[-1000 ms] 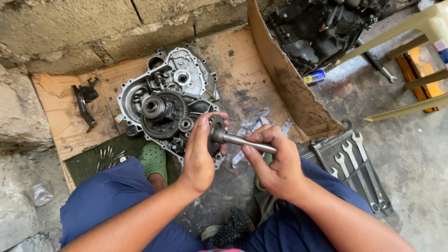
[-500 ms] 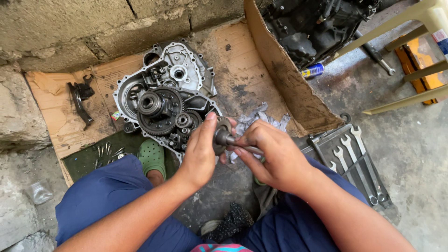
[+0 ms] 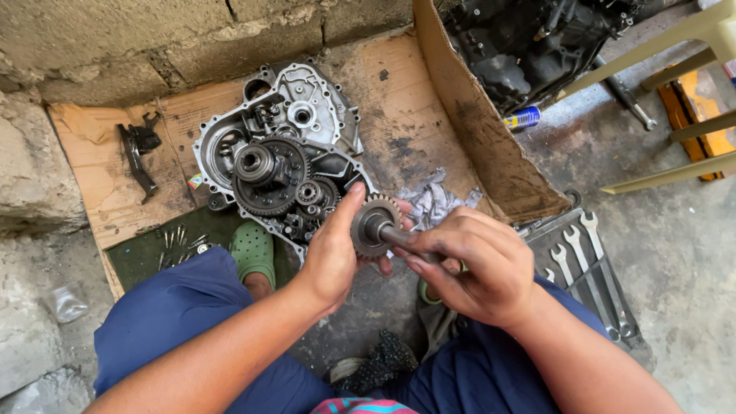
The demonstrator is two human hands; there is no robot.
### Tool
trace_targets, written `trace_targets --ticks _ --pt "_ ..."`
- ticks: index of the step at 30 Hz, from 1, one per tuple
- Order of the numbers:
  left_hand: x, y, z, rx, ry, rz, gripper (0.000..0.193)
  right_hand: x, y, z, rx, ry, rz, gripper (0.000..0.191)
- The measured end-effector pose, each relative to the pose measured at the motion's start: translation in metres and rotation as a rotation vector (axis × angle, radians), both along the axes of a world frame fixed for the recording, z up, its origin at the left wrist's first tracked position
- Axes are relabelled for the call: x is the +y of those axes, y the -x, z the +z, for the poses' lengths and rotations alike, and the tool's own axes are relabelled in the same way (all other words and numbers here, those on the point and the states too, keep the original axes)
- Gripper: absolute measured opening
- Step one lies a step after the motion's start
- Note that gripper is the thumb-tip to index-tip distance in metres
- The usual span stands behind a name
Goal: The person assembles internal components of a disassembled engine casing. They place a gear shaft into the casing, wipe a metal part with a cloth, and insert it into the engine. The person then rotates and adjusts the internal gears by hand.
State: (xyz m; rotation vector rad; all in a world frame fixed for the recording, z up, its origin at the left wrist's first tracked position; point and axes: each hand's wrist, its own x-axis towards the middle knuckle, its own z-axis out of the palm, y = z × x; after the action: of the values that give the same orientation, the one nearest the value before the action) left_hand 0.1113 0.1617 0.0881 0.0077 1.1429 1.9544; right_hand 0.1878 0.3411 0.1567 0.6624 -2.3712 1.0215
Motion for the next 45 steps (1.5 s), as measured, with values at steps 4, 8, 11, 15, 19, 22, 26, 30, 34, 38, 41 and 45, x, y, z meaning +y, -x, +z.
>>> trace_targets --ticks 4,8,11,15,19,22,26,30,34,38,41,45 --pt "0.001 -0.003 -0.003 -0.038 0.038 0.038 0.066 -0.003 0.002 -0.002 -0.088 -0.021 -0.033 0.026" --pt "0.002 -0.001 -0.008 -0.075 -0.013 -0.018 0.067 -0.002 0.003 -0.002 -0.074 -0.022 -0.032 0.027" --pt "0.002 0.0 -0.01 -0.066 -0.042 -0.01 0.066 -0.001 0.001 -0.001 -0.094 -0.004 -0.046 0.026" --pt "0.002 -0.002 -0.009 -0.132 0.026 -0.021 0.064 -0.002 0.004 -0.002 -0.161 0.006 -0.056 0.027" --pt "0.001 0.0 -0.005 -0.174 -0.005 -0.113 0.065 0.0 0.004 -0.004 -0.238 0.029 -0.056 0.025" --pt "-0.001 0.005 0.0 -0.141 -0.07 -0.227 0.064 0.005 0.001 -0.005 -0.259 0.029 -0.144 0.023" --pt "-0.004 0.01 0.006 -0.096 -0.099 -0.347 0.057 0.016 0.002 -0.012 -0.367 0.108 -0.281 0.02" --pt "-0.004 0.012 0.01 -0.076 -0.007 -0.377 0.063 0.02 0.005 -0.026 -0.478 0.349 -0.255 0.014" --pt "-0.004 0.012 0.009 0.001 0.127 -0.45 0.069 0.023 0.009 -0.041 -0.7 0.688 -0.186 0.014" --pt "-0.008 0.015 0.007 0.237 0.231 -0.411 0.075 0.028 0.013 -0.049 -0.743 0.779 -0.114 0.013" --pt "-0.016 0.026 0.004 0.34 0.559 -0.523 0.086 0.029 0.016 -0.051 -0.786 0.774 -0.071 0.01" --pt "-0.021 0.035 -0.001 0.673 0.519 -0.385 0.068 0.019 0.016 -0.055 -0.883 0.636 -0.106 0.017"
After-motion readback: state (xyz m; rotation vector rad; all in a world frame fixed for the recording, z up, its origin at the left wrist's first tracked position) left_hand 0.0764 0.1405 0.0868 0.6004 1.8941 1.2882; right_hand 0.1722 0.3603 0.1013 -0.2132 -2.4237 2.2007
